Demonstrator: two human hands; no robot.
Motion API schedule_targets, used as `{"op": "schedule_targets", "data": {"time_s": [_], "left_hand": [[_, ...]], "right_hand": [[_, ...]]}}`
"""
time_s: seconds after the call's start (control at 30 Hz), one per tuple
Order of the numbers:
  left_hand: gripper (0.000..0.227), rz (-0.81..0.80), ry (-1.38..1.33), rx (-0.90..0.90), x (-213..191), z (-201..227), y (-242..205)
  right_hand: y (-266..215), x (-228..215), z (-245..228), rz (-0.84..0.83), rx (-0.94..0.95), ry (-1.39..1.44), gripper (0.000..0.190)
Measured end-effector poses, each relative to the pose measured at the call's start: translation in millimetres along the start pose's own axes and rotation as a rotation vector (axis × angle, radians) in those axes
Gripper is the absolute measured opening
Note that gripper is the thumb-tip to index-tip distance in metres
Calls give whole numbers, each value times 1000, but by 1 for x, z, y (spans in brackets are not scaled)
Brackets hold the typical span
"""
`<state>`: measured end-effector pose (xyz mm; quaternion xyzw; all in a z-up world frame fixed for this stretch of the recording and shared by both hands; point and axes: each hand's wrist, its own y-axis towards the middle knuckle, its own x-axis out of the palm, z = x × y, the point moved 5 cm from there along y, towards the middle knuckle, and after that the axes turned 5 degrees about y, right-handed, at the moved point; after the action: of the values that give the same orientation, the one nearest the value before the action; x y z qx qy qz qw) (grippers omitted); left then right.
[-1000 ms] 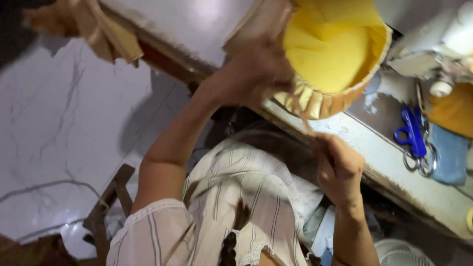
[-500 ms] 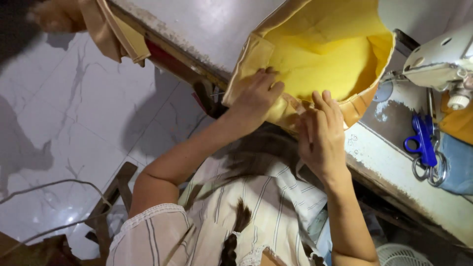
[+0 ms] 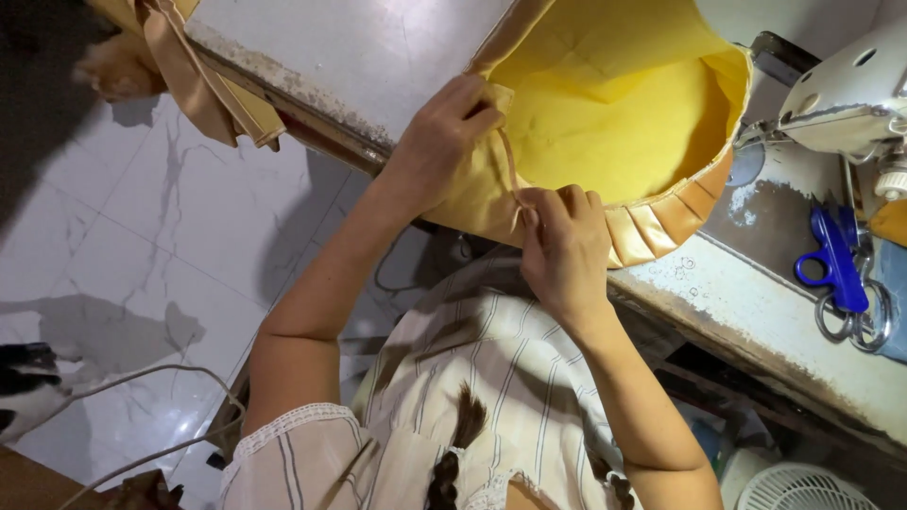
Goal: A person is measuring the circumference of a pleated gold fabric component using a tape measure and making adjustments to the pleats at a sewing workstation.
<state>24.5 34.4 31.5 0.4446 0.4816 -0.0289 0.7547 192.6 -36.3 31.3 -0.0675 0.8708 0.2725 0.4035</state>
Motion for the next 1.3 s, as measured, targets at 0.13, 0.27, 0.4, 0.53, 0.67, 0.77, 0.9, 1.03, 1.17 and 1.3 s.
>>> {"op": "schedule_targets", "data": {"time_s": [0.13,0.27,0.4,0.53,0.67,0.77,0.9,1.03,1.17,1.3], "left_hand": [[22,6,7,6,1,3,-2],[7,7,-271,-132,-6,9,-1],[11,-41,-291,-194,-3,5,0],[28,-22,-608,-468,20,-18,-11],[7,-89,-320,-169,-4,2,12],[8,-83,-11,-2,-3,5,15],[15,-43,35,130,11,3,12],[11,32,85,136,22,1,7],[10,46,178,143,22,6,12],[13,24,213,138,27,4,10]], "right_hand": [[-3,4,-3,-11,-115,-141,27],[-3,14,1,57,-242,-313,34],[2,14,6,132,-240,-309,24],[8,17,12,132,-195,-349,25],[14,17,11,103,-192,-372,25],[17,17,12,81,-181,-393,26],[20,17,16,66,-168,-376,30],[19,16,19,67,-161,-358,31],[20,16,21,64,-153,-329,33],[21,16,23,57,-138,-310,34]]}}
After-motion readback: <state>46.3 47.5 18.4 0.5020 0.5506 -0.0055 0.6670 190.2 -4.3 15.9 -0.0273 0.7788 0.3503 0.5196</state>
